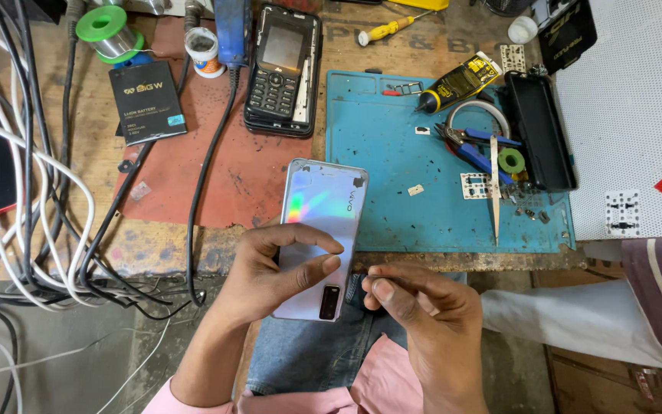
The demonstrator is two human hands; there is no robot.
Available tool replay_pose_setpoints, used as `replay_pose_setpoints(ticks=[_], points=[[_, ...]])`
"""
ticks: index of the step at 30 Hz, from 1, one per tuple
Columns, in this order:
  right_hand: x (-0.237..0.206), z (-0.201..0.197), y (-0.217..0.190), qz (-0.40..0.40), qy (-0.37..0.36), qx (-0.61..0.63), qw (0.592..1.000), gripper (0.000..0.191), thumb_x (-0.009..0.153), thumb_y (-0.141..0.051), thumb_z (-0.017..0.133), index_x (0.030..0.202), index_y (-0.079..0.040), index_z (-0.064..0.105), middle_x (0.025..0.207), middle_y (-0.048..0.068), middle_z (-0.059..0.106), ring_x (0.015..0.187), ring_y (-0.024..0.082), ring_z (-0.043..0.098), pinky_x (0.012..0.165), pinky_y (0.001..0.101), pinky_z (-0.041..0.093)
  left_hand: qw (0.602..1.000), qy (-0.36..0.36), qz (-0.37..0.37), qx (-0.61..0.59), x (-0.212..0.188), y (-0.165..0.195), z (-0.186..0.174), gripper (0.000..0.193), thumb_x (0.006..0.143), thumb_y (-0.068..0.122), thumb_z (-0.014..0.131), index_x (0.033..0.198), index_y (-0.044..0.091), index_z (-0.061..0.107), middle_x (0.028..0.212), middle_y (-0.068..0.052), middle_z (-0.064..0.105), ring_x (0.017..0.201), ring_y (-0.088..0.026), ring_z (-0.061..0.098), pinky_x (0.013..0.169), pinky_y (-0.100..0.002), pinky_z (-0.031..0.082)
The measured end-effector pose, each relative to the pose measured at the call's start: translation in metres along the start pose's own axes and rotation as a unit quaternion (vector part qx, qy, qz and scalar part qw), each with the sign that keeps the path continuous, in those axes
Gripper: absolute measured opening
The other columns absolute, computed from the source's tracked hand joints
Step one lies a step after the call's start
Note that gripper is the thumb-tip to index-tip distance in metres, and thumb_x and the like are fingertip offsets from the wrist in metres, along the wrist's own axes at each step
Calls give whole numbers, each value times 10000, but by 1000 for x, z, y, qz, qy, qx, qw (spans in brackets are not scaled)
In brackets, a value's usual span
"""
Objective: The person connects a charging cable to a smartphone, then uses a metal prying tool to remove the back cover. They place the cover aside and use a green electric screwdriver to remove screws from the phone's internal frame.
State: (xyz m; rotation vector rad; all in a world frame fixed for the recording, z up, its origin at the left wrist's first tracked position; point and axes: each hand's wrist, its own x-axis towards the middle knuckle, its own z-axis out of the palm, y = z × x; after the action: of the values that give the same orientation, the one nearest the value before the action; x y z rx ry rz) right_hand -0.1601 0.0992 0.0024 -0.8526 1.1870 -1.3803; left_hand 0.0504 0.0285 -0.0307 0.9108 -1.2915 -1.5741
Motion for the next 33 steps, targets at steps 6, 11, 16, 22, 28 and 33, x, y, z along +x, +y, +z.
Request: replay_pose_setpoints(ticks=[6,11,16,22,28,33], points=[[1,17,1,21,-1,-29,999,209,890,4,730,1080,82,762,971,160,778,855,175,731,777,302,609,999,-34,22,-17,-1,0,-6,196,822,83,848,995,13,789,929,-44,773,834,-80,691,726,-233,553],[2,28,3,-39,-9,-107,993,214,890,7,751,1096,60,767,1014,138,771,873,153,712,767,262,564,997,-56,42,-26,1,-3,-8,173,835,67,848,990,13,795,946,-59,785,878,-102,712,791,-252,574],[7,31,4,-159,-37,-45,985,158,928,46,730,1085,69,717,1115,166,740,1036,195,714,920,307,578,999,-3,46,1,1,6,-1,290,872,35,842,1150,-9,772,1035,-90,755,919,-115,646,799,-263,519],[21,32,0,-157,43,14,987,148,943,39,729,1082,76,697,1006,175,747,894,220,738,831,389,646,962,137,67,-228,10,14,8,719,863,74,789,1458,200,404,1293,-19,673,1122,-125,676,925,-312,575],[24,41,1,-170,14,-34,985,191,946,40,716,1131,85,704,1060,171,756,969,202,740,942,352,624,930,183,83,-308,20,-3,8,443,952,76,763,1341,-19,573,1209,-111,678,1093,-190,660,965,-349,546],[37,47,4,-198,26,-54,978,226,940,65,743,1158,92,693,1066,166,750,969,181,732,894,305,603,952,165,110,-232,16,-10,12,446,970,106,736,1364,-5,561,1224,-99,692,1115,-167,672,979,-329,551]])
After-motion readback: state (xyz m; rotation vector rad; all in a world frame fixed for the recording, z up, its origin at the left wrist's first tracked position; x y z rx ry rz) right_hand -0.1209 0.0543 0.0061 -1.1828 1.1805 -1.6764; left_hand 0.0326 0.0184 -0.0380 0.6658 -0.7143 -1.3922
